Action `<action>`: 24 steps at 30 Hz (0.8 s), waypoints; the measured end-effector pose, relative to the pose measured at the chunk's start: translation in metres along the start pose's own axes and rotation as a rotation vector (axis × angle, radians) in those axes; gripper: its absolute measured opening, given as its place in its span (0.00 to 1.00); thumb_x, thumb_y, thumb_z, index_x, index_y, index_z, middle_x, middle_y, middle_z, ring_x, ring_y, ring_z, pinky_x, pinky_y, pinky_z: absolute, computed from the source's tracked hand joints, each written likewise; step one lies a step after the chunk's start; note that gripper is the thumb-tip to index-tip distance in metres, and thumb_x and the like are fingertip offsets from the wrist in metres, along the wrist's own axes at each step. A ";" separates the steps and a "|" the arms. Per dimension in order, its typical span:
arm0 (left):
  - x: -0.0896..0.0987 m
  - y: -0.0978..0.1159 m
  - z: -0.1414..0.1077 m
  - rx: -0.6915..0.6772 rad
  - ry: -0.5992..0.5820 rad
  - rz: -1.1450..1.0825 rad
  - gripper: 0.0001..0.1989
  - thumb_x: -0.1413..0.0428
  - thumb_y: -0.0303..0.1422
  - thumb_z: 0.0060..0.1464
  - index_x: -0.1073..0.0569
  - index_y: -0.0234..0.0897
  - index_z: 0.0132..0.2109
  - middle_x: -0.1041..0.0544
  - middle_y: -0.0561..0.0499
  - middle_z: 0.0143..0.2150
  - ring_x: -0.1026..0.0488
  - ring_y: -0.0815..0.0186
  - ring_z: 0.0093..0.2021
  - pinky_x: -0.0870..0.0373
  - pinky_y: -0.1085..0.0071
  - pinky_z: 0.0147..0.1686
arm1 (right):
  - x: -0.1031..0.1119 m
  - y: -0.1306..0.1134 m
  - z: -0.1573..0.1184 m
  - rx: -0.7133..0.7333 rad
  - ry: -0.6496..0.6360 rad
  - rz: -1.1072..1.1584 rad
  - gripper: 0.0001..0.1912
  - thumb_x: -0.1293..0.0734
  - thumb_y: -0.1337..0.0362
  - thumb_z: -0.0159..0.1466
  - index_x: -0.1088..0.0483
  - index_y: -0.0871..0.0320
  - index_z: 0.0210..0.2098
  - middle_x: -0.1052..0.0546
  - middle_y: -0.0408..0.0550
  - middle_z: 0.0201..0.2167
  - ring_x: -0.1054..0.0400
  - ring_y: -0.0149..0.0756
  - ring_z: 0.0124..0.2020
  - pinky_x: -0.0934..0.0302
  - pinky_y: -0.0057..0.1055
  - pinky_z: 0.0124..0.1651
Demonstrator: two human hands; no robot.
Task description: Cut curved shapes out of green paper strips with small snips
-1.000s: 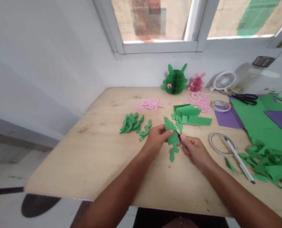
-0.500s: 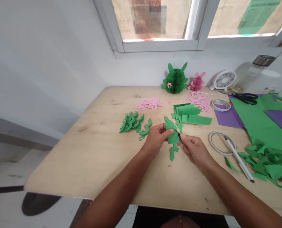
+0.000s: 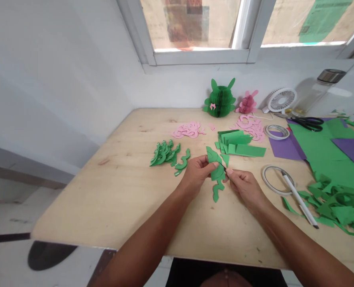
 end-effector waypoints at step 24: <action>0.005 0.004 0.001 0.012 0.017 0.001 0.13 0.34 0.39 0.40 0.28 0.34 0.26 0.25 0.52 0.25 0.30 0.71 0.25 0.32 0.73 0.30 | -0.004 0.002 -0.002 -0.016 -0.043 0.034 0.27 0.36 0.40 0.57 0.29 0.60 0.24 0.51 0.32 0.12 0.62 0.25 0.15 0.69 0.28 0.20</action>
Point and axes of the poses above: each hand's wrist, its own z-axis towards the middle knuckle, its own x-axis out of the back of the hand, y = z × x, the point moved 9 cm from there along z, towards the middle knuckle
